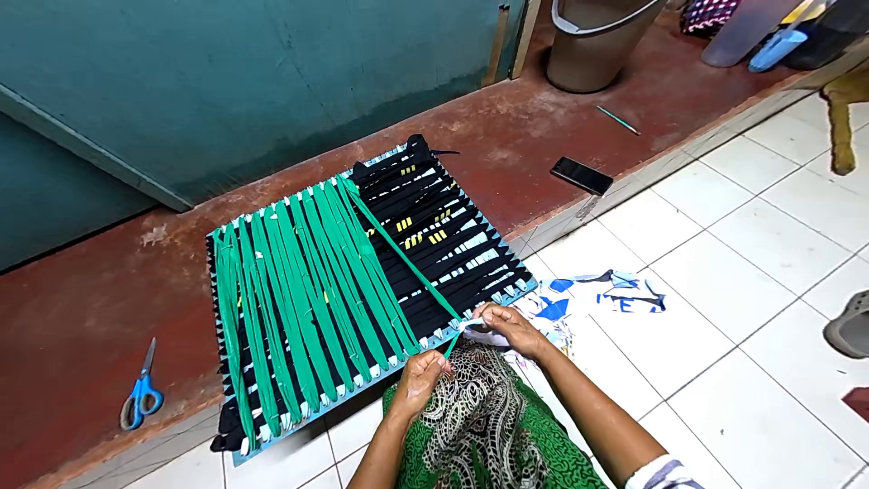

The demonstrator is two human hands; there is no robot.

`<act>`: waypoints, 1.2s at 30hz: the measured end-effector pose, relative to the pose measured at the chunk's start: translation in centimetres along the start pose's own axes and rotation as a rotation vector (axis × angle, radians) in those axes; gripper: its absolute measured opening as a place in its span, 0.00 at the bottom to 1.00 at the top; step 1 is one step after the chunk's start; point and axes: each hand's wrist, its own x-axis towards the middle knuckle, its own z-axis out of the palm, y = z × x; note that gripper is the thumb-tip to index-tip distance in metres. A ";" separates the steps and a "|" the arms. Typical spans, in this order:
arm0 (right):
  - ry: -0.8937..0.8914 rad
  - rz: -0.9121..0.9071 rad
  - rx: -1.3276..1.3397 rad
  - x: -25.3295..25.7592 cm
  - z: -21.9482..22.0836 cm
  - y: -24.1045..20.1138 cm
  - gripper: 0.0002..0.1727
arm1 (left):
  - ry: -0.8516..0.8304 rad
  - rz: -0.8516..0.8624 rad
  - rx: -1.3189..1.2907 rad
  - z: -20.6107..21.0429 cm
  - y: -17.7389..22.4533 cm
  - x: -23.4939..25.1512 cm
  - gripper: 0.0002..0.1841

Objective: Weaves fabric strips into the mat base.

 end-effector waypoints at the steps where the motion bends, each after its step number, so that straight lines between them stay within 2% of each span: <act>1: -0.047 -0.009 0.065 -0.1 0.5 0.1 0.18 | 0.008 -0.008 0.002 0.2 -0.2 0.2 0.15; 5: -0.061 0.080 0.313 -0.6 2.5 0.2 0.14 | 0.117 0.009 0.169 0.9 -0.4 0.7 0.10; 8: -0.096 0.101 0.301 -1.1 3.3 -0.7 0.14 | 0.093 0.023 0.196 1.6 0.5 0.9 0.22; 10: -0.145 0.099 0.236 -1.5 3.5 -1.2 0.14 | 0.053 0.046 0.112 2.3 0.7 1.6 0.24; 13: -0.197 0.087 0.181 -2.0 3.4 -1.5 0.16 | 0.024 -0.004 -0.162 3.3 0.8 3.3 0.12; 15: -0.200 0.117 0.199 -2.4 3.0 -1.6 0.13 | 0.004 -0.018 -0.239 3.4 0.6 4.2 0.07; 17: -0.175 0.149 0.243 -2.9 2.5 -1.6 0.09 | 0.018 -0.007 -0.280 3.6 0.7 4.7 0.04; 20: -0.086 0.188 0.253 -3.7 1.9 -1.6 0.17 | 0.080 0.000 -0.316 4.0 1.2 5.0 0.06; 23: 0.032 0.216 0.158 -4.4 1.6 -0.8 0.11 | 0.131 -0.011 -0.357 4.2 1.8 4.9 0.08; 26: 0.095 0.223 0.108 -4.8 1.5 0.0 0.05 | 0.112 -0.039 -0.397 4.3 1.8 5.0 0.09; 30: 0.120 0.236 0.005 -5.2 1.0 0.1 0.04 | 0.106 -0.058 -0.400 4.2 1.8 5.3 0.09; 36: 0.164 0.214 0.046 -7.4 0.7 1.2 0.00 | 0.241 0.000 -0.405 3.1 3.0 5.7 0.11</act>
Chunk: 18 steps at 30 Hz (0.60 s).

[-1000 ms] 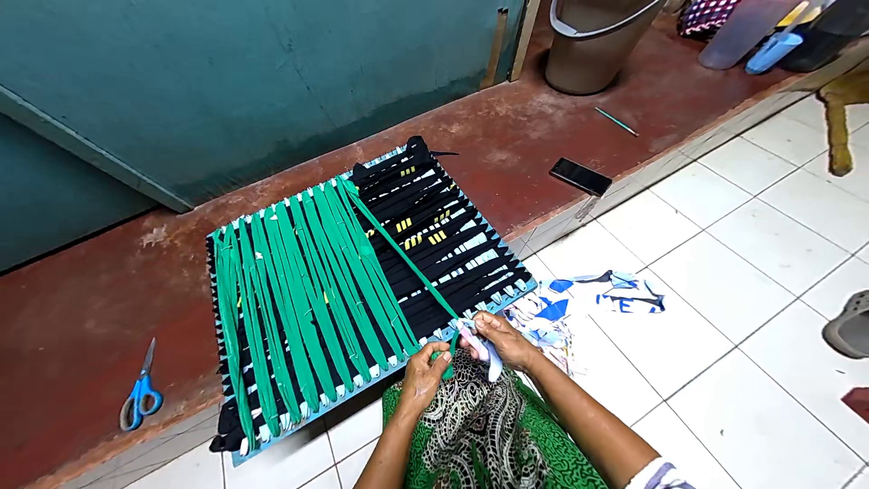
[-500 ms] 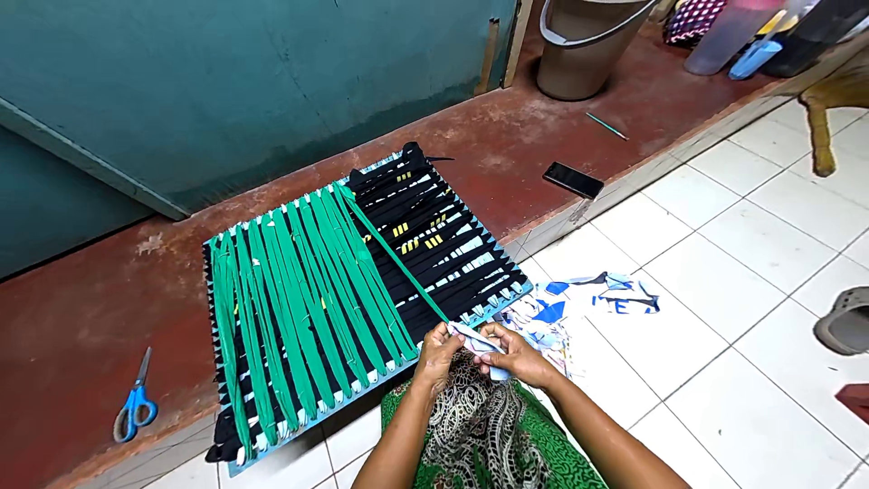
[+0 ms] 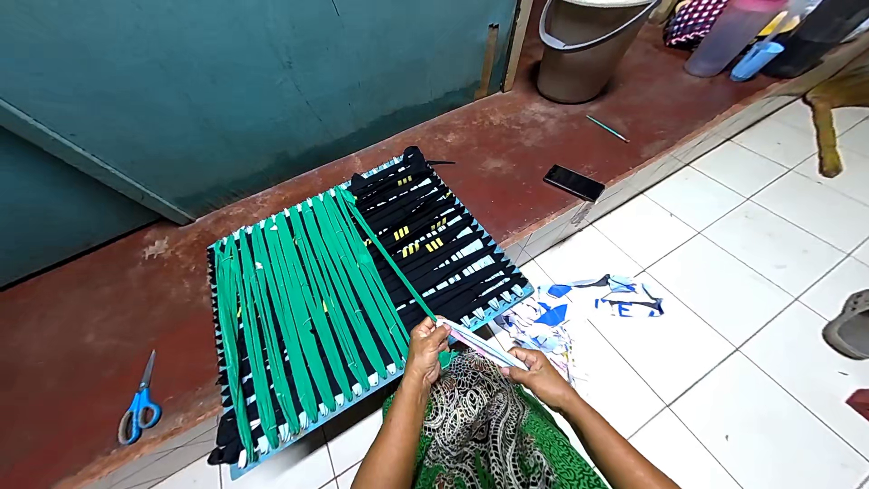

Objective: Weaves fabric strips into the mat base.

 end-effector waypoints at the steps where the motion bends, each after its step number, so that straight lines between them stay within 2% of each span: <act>1: 0.011 -0.004 0.032 -0.5 0.0 0.6 0.01 | 0.012 0.013 0.003 -0.1 0.2 0.1 0.11; 8: 0.083 0.019 0.315 -3.6 -0.3 4.8 0.03 | 0.109 0.063 -0.052 -0.1 0.5 0.9 0.13; 13: 0.044 0.021 0.268 -4.2 -0.6 4.7 0.05 | 0.037 0.053 0.033 -0.1 0.5 0.1 0.09; 18: -0.019 0.056 0.229 -4.2 -0.7 5.5 0.11 | 0.139 0.066 -0.017 -1.3 0.9 0.1 0.10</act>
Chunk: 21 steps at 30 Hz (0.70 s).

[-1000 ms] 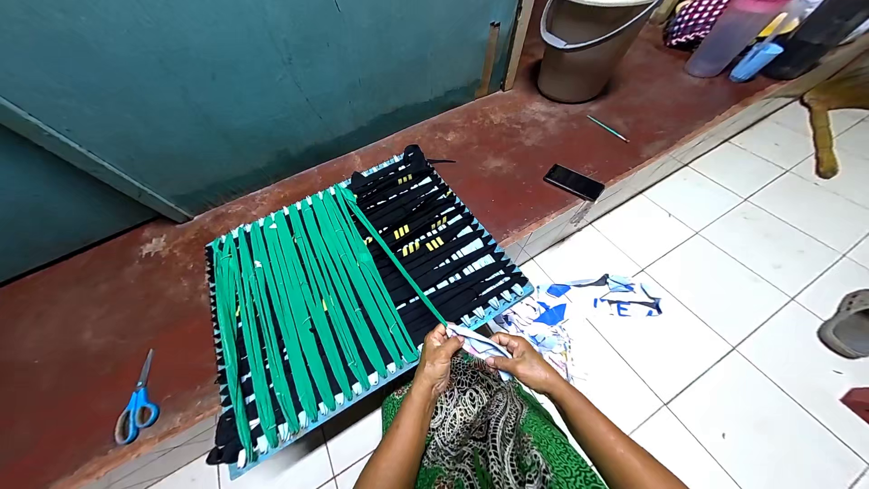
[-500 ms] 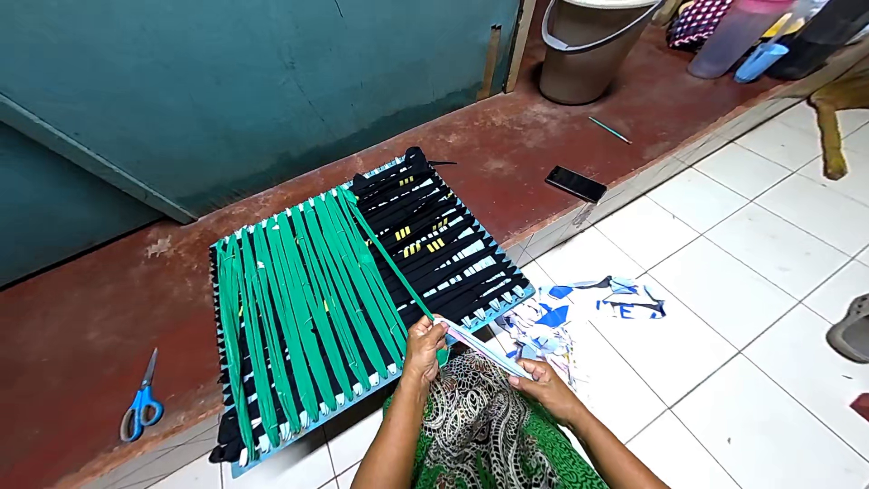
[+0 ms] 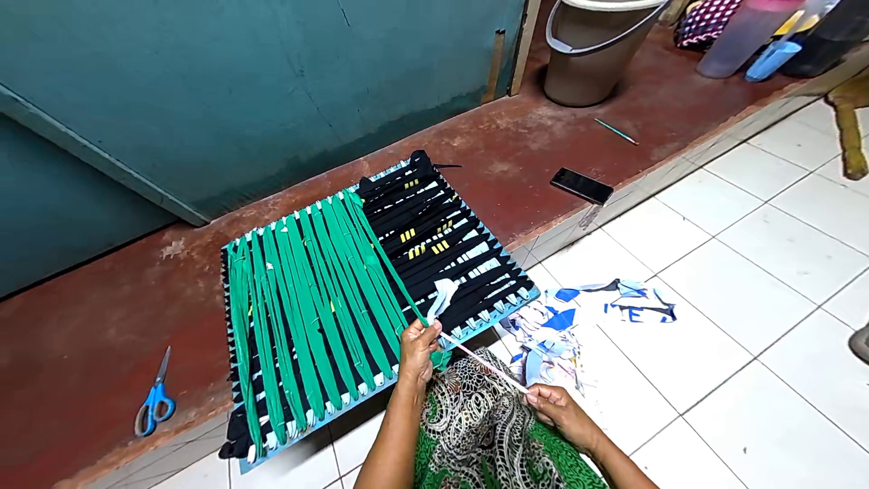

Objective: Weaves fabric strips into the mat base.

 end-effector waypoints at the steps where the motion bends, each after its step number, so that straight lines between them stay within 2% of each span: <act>1: -0.006 0.004 -0.006 0.0 0.0 0.3 0.11 | 0.022 0.008 0.002 -0.2 0.2 0.1 0.11; 6: -0.033 0.022 -0.060 -0.2 -0.5 0.9 0.11 | 0.060 0.041 0.046 -0.8 0.4 0.5 0.11; 12: -0.165 0.096 -0.263 1.2 -1.0 0.4 0.11 | -0.111 -0.051 0.218 -1.6 -0.9 -1.0 0.07; 15: -0.267 0.077 -0.395 3.4 0.8 -1.2 0.12 | -0.154 -0.118 0.165 -1.6 -2.1 -2.1 0.08; 17: -0.307 0.053 -0.429 4.8 2.7 -2.9 0.19 | -0.169 -0.153 0.118 -1.7 -2.8 -3.1 0.11; 19: -0.341 0.016 -0.374 6.0 4.5 -4.3 0.26 | -0.202 -0.156 0.105 -2.0 -3.7 -4.1 0.13; 21: -0.377 -0.012 -0.299 6.9 6.2 -5.5 0.26 | -0.233 -0.139 0.155 -2.3 -4.4 -4.9 0.11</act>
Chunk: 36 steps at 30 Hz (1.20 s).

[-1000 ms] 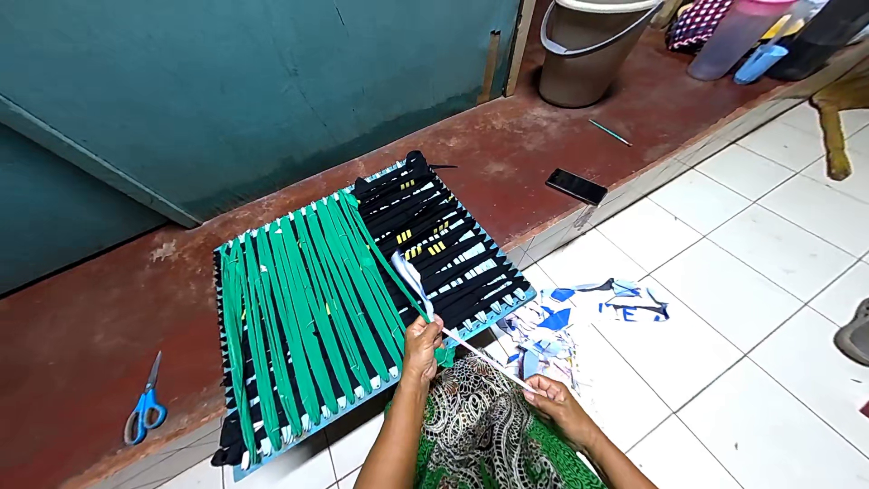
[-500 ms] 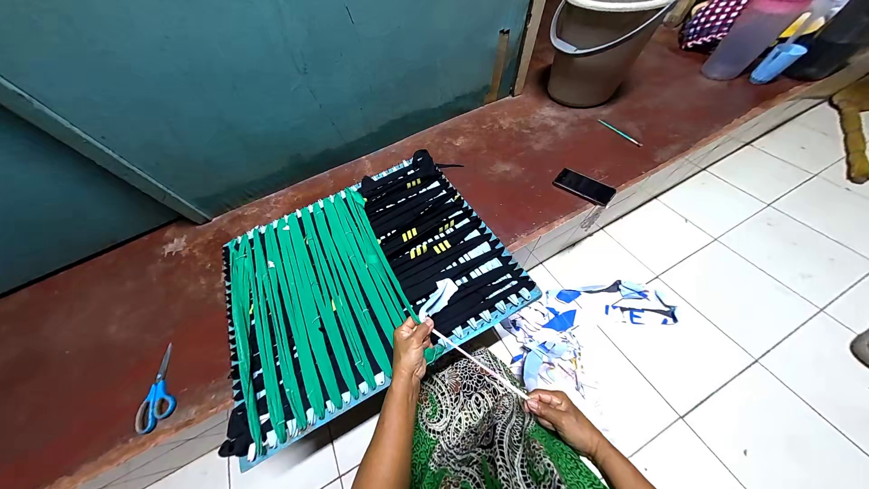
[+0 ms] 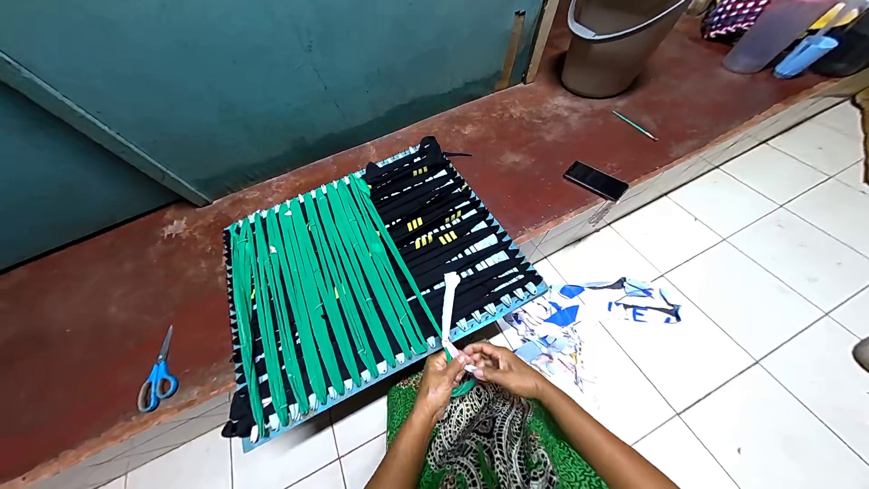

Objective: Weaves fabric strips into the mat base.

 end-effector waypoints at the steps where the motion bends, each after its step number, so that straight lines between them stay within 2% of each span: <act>1: -0.014 -0.005 0.020 0.6 0.3 -0.6 0.25 | -0.005 0.011 0.057 -0.1 -0.3 -0.3 0.10; 3: -0.009 0.011 0.023 1.6 0.9 -1.4 0.23 | -0.002 0.070 0.211 -0.4 -0.6 -0.6 0.10; 6: 0.040 0.036 -0.024 2.3 1.4 -2.0 0.14 | 0.008 0.170 0.450 -0.8 -1.0 -0.9 0.12; 9: 0.110 0.011 -0.046 2.5 1.3 -1.9 0.08 | -0.020 0.173 0.584 -0.9 -1.7 -1.0 0.15; 16: 0.200 -0.032 0.115 1.6 1.2 -1.7 0.08 | -0.139 0.178 0.704 -0.9 -3.2 -1.0 0.19; 22: 0.213 0.033 0.236 1.5 2.2 -1.2 0.07 | -0.213 0.300 0.903 0.0 -4.1 -1.7 0.19; 25: 0.165 0.060 0.196 1.5 2.4 -1.1 0.05 | -0.309 0.191 0.978 -0.7 -3.3 -1.5 0.18; 27: 0.146 0.053 0.105 1.2 2.4 -0.8 0.09 | -0.375 0.017 1.053 -1.8 -1.0 -0.9 0.18; 28: 0.145 0.036 0.038 1.1 2.4 -0.5 0.11 | -0.368 -0.028 1.081 -2.4 0.4 -0.6 0.19; 30: 0.140 -0.014 -0.119 0.8 2.3 0.2 0.16 | -0.244 0.023 1.077 -3.6 3.3 -0.5 0.19; 33: 0.101 -0.092 -0.316 0.6 2.5 0.9 0.21 | 0.107 0.286 1.049 -3.5 6.3 -0.5 0.17; 34: 0.092 -0.116 -0.361 0.7 2.6 1.1 0.21 | 0.179 0.357 1.072 -3.0 6.8 -0.1 0.15; 35: 0.081 -0.132 -0.391 0.8 2.9 1.2 0.22 | 0.202 0.376 1.128 -2.4 7.2 0.4 0.15; 36: 0.071 -0.148 -0.409 0.9 3.1 1.2 0.22 | 0.169 0.302 1.204 -1.7 7.7 0.9 0.18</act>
